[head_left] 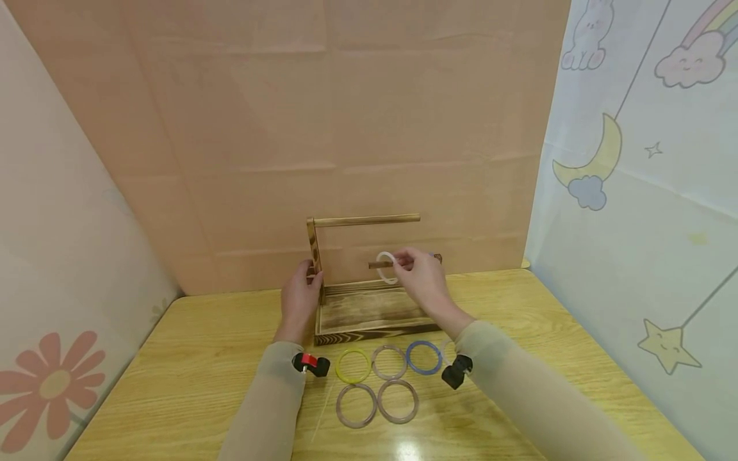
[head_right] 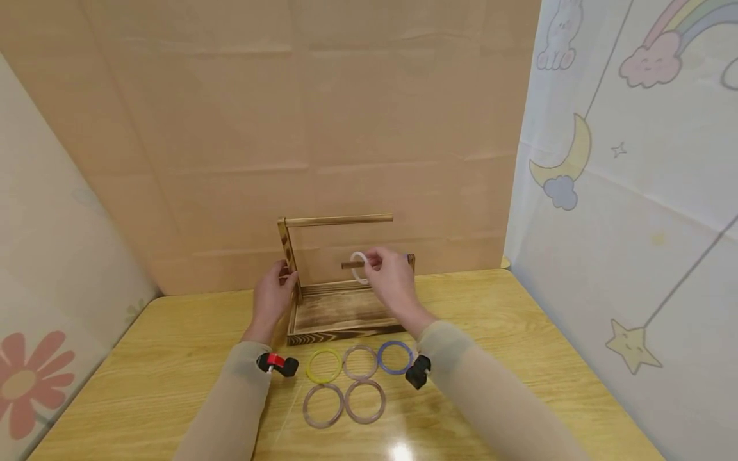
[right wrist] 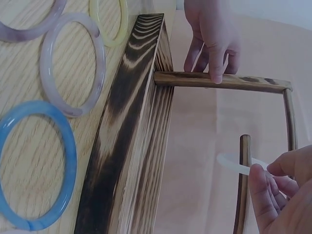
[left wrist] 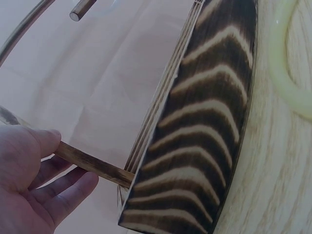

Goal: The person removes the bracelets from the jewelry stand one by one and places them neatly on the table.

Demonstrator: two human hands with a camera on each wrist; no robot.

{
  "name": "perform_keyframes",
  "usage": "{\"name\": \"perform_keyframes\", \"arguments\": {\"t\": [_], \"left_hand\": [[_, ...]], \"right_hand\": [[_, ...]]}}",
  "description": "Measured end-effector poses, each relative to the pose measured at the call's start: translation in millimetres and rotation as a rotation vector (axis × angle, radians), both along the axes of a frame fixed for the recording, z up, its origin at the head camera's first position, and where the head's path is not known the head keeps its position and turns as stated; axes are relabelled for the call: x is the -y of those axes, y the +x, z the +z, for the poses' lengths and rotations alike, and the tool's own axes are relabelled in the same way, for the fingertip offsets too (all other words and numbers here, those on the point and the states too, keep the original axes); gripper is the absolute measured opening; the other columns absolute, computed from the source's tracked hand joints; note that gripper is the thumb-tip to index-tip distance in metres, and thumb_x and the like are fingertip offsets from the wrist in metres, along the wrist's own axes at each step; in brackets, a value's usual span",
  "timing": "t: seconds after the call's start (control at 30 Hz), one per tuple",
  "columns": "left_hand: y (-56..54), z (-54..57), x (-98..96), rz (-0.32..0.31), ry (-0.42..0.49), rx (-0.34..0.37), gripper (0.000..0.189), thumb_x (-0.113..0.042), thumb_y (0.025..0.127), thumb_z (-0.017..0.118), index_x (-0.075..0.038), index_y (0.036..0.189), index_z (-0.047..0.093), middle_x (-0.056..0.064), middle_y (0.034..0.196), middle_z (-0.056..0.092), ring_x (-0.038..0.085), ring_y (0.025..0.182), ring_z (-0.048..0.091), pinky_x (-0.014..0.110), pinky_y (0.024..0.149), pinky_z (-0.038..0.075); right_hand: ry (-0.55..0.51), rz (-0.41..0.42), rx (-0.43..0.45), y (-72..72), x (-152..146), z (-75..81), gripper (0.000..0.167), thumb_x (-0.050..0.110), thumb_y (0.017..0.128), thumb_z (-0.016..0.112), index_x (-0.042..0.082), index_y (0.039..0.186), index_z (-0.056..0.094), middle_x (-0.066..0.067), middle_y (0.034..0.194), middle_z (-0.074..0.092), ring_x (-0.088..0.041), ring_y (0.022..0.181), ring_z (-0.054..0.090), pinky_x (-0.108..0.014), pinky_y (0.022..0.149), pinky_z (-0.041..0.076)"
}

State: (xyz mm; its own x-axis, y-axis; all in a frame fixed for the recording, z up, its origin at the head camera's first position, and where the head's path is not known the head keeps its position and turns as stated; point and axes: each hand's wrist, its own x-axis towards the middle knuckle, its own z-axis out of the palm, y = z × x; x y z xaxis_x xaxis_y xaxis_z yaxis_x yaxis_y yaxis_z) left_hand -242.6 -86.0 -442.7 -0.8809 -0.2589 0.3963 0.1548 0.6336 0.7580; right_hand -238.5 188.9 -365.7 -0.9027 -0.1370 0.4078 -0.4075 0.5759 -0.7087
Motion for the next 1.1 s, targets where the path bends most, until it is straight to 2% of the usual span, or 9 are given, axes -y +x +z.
{"name": "perform_keyframes", "arguments": {"t": [0.1, 0.6, 1.0, 1.1], "left_hand": [[0.5, -3.4, -4.9, 0.000, 0.007, -0.002, 0.042, -0.022, 0.112, 0.069, -0.002, 0.149, 0.062, 0.019, 0.136, 0.073, 0.039, 0.117, 0.075, 0.056, 0.098, 0.060], [16.9, -5.6, -22.4, 0.031, 0.015, -0.017, 0.039, -0.018, 0.111, 0.070, -0.002, 0.146, 0.064, 0.019, 0.133, 0.074, 0.038, 0.114, 0.076, 0.056, 0.097, 0.060], [26.0, -8.9, -22.4, 0.052, 0.017, -0.014, 0.039, -0.023, 0.113, 0.067, -0.003, 0.147, 0.064, 0.018, 0.134, 0.074, 0.037, 0.116, 0.076, 0.055, 0.097, 0.060], [25.5, -8.9, -21.6, 0.050, 0.019, -0.015, 0.039, -0.023, 0.113, 0.068, -0.002, 0.146, 0.064, 0.019, 0.134, 0.074, 0.038, 0.116, 0.075, 0.056, 0.098, 0.060]], "right_hand": [[0.005, 0.008, -0.003, 1.0, -2.2, -2.1, 0.020, 0.011, 0.105, 0.074, 0.005, 0.122, 0.080, -0.007, 0.107, 0.079, -0.024, 0.096, 0.076, -0.041, 0.080, 0.064], [-0.007, 0.061, -0.013, 13.8, -10.1, -1.2, 0.017, 0.011, 0.105, 0.074, 0.006, 0.120, 0.080, -0.005, 0.105, 0.078, -0.022, 0.095, 0.075, -0.040, 0.081, 0.064], [-0.004, 0.097, -0.015, 22.8, -6.4, -3.1, 0.018, 0.014, 0.106, 0.074, 0.007, 0.122, 0.080, -0.003, 0.105, 0.077, -0.020, 0.093, 0.074, -0.035, 0.075, 0.064], [-0.007, 0.104, -0.021, 24.1, -5.8, -1.8, 0.018, 0.013, 0.106, 0.074, 0.007, 0.121, 0.080, -0.003, 0.104, 0.077, -0.020, 0.091, 0.074, -0.035, 0.074, 0.064]]}}
